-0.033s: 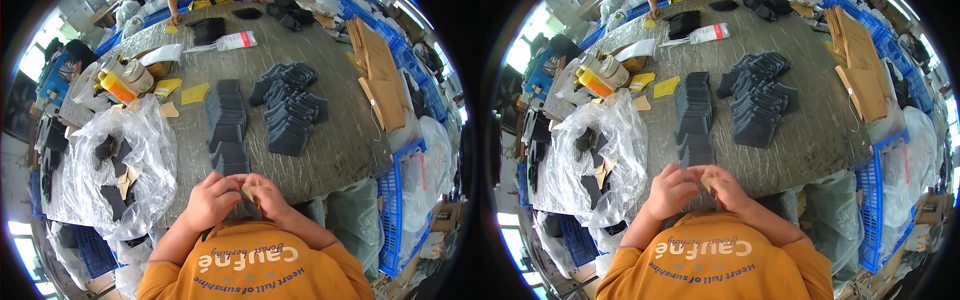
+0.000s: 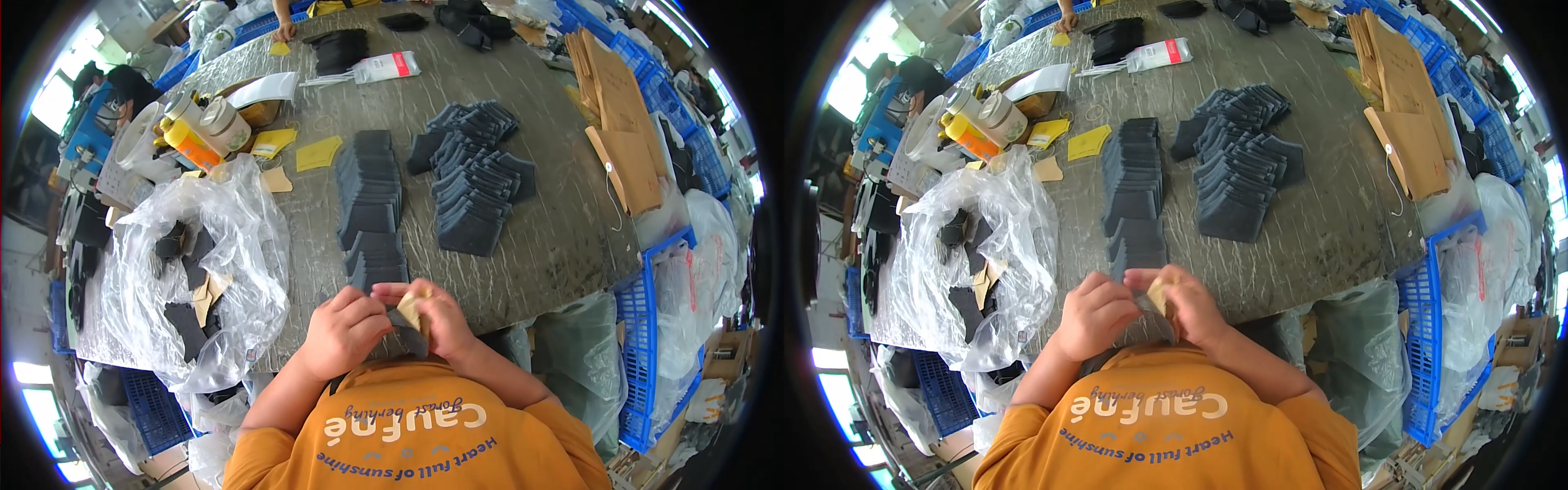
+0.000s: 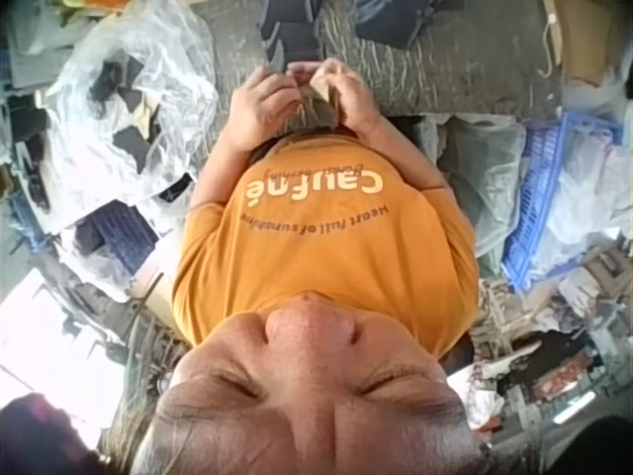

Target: Sorting and stacking various leather or synthetic shoe upper components.

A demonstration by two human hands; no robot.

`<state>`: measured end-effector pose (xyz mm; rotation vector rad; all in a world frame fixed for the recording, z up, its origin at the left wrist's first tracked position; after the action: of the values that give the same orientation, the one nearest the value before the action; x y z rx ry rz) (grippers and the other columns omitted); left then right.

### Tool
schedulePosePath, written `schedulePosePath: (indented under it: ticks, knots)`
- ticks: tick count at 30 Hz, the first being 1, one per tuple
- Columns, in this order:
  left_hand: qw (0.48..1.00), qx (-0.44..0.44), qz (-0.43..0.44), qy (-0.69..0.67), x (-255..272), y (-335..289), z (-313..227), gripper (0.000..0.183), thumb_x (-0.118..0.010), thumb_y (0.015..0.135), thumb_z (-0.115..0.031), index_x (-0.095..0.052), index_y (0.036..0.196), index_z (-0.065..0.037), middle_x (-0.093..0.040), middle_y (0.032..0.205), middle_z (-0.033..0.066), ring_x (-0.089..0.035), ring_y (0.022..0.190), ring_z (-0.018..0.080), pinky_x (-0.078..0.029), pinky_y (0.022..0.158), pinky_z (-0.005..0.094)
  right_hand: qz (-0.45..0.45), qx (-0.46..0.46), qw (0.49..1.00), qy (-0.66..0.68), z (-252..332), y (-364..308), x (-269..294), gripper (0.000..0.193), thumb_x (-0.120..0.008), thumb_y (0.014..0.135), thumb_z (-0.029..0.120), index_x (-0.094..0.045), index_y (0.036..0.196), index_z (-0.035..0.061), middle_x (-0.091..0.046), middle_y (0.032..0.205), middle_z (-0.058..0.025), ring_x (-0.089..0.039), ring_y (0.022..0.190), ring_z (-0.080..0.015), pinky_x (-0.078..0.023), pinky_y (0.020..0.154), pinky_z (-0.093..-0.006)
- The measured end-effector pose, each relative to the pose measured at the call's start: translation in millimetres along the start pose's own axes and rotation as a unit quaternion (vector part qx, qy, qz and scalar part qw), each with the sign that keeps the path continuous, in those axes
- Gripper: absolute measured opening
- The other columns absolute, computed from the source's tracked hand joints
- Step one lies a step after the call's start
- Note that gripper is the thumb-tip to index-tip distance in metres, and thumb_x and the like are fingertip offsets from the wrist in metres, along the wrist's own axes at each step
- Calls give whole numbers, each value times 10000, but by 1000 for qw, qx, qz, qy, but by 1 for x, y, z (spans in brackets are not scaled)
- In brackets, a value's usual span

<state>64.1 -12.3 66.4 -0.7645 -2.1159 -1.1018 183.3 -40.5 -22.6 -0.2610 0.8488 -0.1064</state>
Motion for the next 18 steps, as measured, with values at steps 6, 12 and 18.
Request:
schedulePosePath:
  ticks: [6, 12, 18]
  knots:
    - [953, 284, -65, -82, -5, -55, 51, 128, -718, 712, -30, -616, 790, -31, -598, 688, 28, -570, 606, 152, -470, 553, 274, -49, 161, 975, 148, 48, 11, 69, 58, -444, 864, 126, -485, 898, 106, -469, 710, -51, -445, 632, -155, -402, 610, -256]
    - [804, 543, 4, -244, -25, -76, 85, 56, -639, 818, -60, -616, 799, -12, -609, 670, 5, -565, 563, 81, -429, 529, 213, -60, 217, 973, 39, 61, 5, 86, 72, -528, 930, 113, -471, 975, 108, -422, 674, 15, -376, 578, -72, -347, 559, -193]
    - [781, 549, 46, -292, -47, -85, 95, 92, -653, 824, -61, -602, 786, 4, -593, 656, 12, -566, 563, 73, -414, 513, 212, -95, 177, 979, -43, 46, 1, 87, 154, -566, 890, 21, -513, 1020, 85, -439, 704, 37, -394, 574, -40, -349, 525, -184]
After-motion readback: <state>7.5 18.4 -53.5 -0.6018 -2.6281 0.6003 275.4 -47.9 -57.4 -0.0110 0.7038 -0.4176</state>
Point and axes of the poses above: each hand's wrist, its own y-axis towards the middle knuckle, its own x-axis out of the back of the hand, z = x × y, the point moved 6 cm from there along y, towards the middle knuckle
